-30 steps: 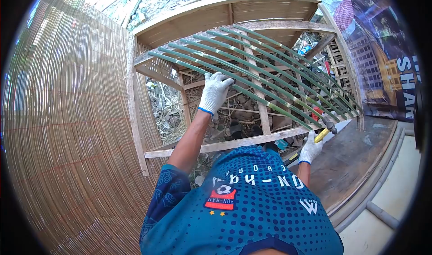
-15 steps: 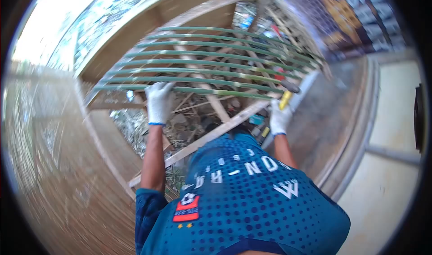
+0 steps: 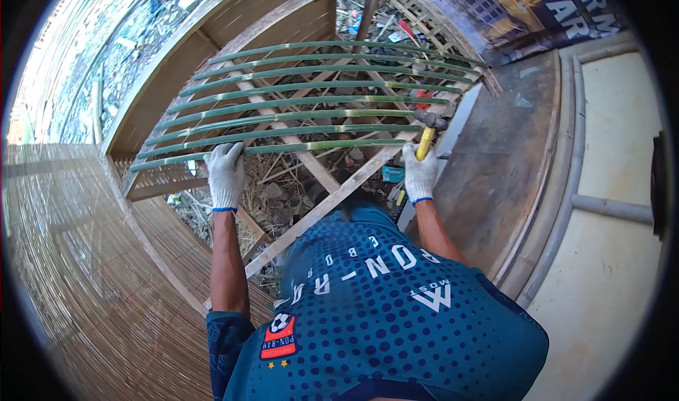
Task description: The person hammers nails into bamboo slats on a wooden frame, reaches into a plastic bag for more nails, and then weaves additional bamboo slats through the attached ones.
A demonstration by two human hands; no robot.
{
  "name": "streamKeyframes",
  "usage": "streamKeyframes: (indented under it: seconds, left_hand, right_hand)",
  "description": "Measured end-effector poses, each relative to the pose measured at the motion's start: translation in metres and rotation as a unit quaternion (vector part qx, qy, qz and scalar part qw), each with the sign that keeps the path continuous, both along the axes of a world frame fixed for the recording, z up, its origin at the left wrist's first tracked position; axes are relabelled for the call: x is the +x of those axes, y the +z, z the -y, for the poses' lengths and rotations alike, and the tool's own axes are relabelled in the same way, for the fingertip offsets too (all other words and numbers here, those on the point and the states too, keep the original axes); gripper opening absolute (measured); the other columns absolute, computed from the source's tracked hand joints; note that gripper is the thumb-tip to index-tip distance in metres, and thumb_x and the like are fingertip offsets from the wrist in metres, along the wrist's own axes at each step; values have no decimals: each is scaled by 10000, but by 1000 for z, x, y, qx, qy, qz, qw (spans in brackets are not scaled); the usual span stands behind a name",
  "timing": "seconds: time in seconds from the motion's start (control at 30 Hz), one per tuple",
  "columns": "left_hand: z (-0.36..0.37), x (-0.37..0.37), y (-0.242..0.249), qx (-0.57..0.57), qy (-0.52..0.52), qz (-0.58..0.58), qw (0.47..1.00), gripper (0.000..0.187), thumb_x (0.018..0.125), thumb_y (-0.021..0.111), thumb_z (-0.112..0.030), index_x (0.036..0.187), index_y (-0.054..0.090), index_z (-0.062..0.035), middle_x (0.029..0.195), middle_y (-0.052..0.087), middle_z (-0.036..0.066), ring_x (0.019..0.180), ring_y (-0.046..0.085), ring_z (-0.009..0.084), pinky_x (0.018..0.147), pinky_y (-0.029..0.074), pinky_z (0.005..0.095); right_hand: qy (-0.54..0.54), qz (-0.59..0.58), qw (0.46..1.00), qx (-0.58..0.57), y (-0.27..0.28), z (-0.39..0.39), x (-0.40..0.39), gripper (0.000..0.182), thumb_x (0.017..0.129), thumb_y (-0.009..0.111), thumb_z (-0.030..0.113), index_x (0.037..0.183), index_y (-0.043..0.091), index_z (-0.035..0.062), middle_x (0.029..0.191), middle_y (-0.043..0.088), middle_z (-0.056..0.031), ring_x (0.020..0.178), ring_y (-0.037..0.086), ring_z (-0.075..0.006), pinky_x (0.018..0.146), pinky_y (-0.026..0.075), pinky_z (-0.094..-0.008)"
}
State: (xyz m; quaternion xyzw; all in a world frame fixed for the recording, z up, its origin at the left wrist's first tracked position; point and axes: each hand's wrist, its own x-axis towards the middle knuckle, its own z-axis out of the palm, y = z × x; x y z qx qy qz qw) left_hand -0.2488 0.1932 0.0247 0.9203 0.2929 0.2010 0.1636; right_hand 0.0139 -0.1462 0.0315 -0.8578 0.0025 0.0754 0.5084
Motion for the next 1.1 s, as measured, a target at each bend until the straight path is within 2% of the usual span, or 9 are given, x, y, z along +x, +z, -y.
streamKeyframes:
  seconds: [0.33, 0.47, 0.63, 0.73, 0.83, 0.9, 1.0, 1.07, 1.1]
  left_hand:
    - [4, 2, 7, 36, 10, 37, 999, 296, 796, 732, -55, 1088, 759, -99, 1083, 733, 99, 1094, 646, 307, 962, 421, 478]
    - [9, -6, 9, 64, 28, 6, 998, 371, 795, 709, -54, 1166, 693, -58, 1191, 697, 134, 1232, 606, 334, 1079, 419, 529]
    - [14, -13, -8, 108, 90, 6, 990, 451, 797, 724, -129, 1245, 671, -105, 1306, 666, 104, 1292, 581, 307, 1115, 388, 557]
    - [31, -16, 8, 101, 146, 31, 984, 459, 811, 733, -134, 1260, 657, -78, 1296, 664, 120, 1256, 596, 325, 1090, 409, 547]
    - [66, -23, 28, -2, 248, 141, 958, 456, 880, 707, -109, 1329, 635, -75, 1310, 648, 144, 1265, 585, 365, 1104, 407, 576]
    - [101, -27, 40, -10, 335, 201, 921, 426, 885, 697, -88, 1307, 643, -55, 1243, 664, 166, 1200, 608, 379, 1084, 446, 513]
    - [163, -34, 42, 21, 429, 271, 861, 393, 888, 702, -87, 1275, 654, -42, 1217, 671, 168, 1192, 611, 371, 1077, 461, 496]
    - [208, -42, 44, 26, 493, 255, 832, 389, 892, 713, -98, 1274, 657, -51, 1233, 668, 157, 1204, 609, 365, 1092, 454, 500]
    - [228, -48, 44, 28, 527, 250, 812, 379, 898, 719, -114, 1269, 662, -59, 1230, 665, 151, 1209, 610, 365, 1101, 452, 500]
  right_hand:
    - [54, 38, 998, -14, -19, 12, 10, 186, 958, 724, 181, 1003, 689, 4, 859, 704, -36, 763, 652, -118, 742, 548, -322]
    - [66, -41, 996, 34, -3, 12, 11, 263, 985, 700, 202, 1125, 625, -8, 971, 681, -39, 802, 655, -136, 730, 551, -321]
    - [115, 0, 993, 12, 2, 40, 35, 264, 1041, 644, 235, 1123, 574, -6, 900, 627, -27, 734, 591, -110, 662, 514, -301]
    - [177, 38, 983, -19, 48, 37, 36, 237, 1060, 612, 240, 1086, 557, 11, 815, 568, -1, 693, 555, -103, 650, 500, -306]
    - [322, 29, 946, 31, 87, 16, 29, 190, 1058, 618, 199, 1080, 573, 16, 792, 570, 10, 665, 551, -91, 600, 486, -281]
    - [391, 52, 915, 89, 105, -16, -1, 168, 1057, 627, 187, 1076, 602, 22, 762, 587, 13, 646, 555, -83, 571, 468, -241]
    - [601, -67, 795, -41, 82, -41, 12, 206, 1023, 667, 215, 1029, 642, 11, 804, 636, -27, 689, 598, -114, 625, 495, -304]
    - [693, -105, 704, -117, 119, -83, -38, 200, 1003, 676, 212, 1004, 657, 12, 800, 642, -40, 696, 606, -130, 657, 499, -321]
    - [774, -51, 624, -93, 113, -97, -50, 184, 1005, 665, 201, 1015, 649, 18, 825, 642, -33, 734, 610, -125, 689, 498, -289]
